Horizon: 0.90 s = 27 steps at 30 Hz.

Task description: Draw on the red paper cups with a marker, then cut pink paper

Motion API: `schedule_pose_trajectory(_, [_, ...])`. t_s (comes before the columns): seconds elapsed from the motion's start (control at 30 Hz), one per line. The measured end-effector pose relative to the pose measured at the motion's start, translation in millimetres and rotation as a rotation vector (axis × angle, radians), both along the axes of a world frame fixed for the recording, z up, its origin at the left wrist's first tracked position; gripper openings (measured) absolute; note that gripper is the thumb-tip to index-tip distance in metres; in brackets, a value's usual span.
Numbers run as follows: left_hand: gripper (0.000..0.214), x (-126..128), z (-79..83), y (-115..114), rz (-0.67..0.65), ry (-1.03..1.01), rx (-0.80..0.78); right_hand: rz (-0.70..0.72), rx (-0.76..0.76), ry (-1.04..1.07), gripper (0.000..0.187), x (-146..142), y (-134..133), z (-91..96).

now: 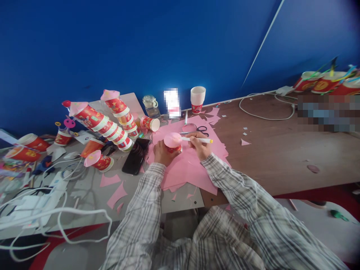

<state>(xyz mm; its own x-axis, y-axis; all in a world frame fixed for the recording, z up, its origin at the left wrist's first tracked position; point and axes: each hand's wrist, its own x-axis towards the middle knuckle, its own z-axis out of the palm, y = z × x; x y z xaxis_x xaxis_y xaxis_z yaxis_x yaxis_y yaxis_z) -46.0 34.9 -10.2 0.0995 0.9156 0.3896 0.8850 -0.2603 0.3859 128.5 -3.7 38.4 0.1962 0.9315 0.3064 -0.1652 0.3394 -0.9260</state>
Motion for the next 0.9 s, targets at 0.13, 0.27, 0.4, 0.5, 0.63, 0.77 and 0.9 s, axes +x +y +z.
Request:
schedule_pose_trajectory(0.13, [0.08,2,5.7,-3,-0.006,-0.007,-0.02,-0.011,0.005,0.025,0.025,0,-1,2.8])
schedule_pose_trajectory(0.27, [0.073,4,12.1,-6,-0.024,-0.02,-0.034,-0.011,0.017,0.031,0.026,0,-1,4.9])
schedule_pose_trajectory(0.4, [0.068,4,15.8,-8,-0.043,-0.037,-0.044,-0.01,0.002,0.033,0.028,0,0,4.4])
schedule_pose_trajectory(0.5, [0.066,3,16.6,-9,-0.051,-0.048,-0.051,-0.015,-0.001,0.028,0.028,-1,0,2.4])
schedule_pose_trajectory(0.63, [0.065,3,16.3,-9,-0.053,-0.054,-0.054,-0.062,-0.015,-0.008,0.028,-3,2,-1.9])
schedule_pose_trajectory(0.77, [0.063,3,13.9,-7,-0.031,-0.062,-0.041,-0.076,0.023,-0.026,0.038,-8,4,-7.0])
schedule_pose_trajectory(0.9, [0.067,2,8.2,-4,-0.018,-0.07,-0.028,-0.07,0.06,-0.029,0.047,-13,7,-15.3])
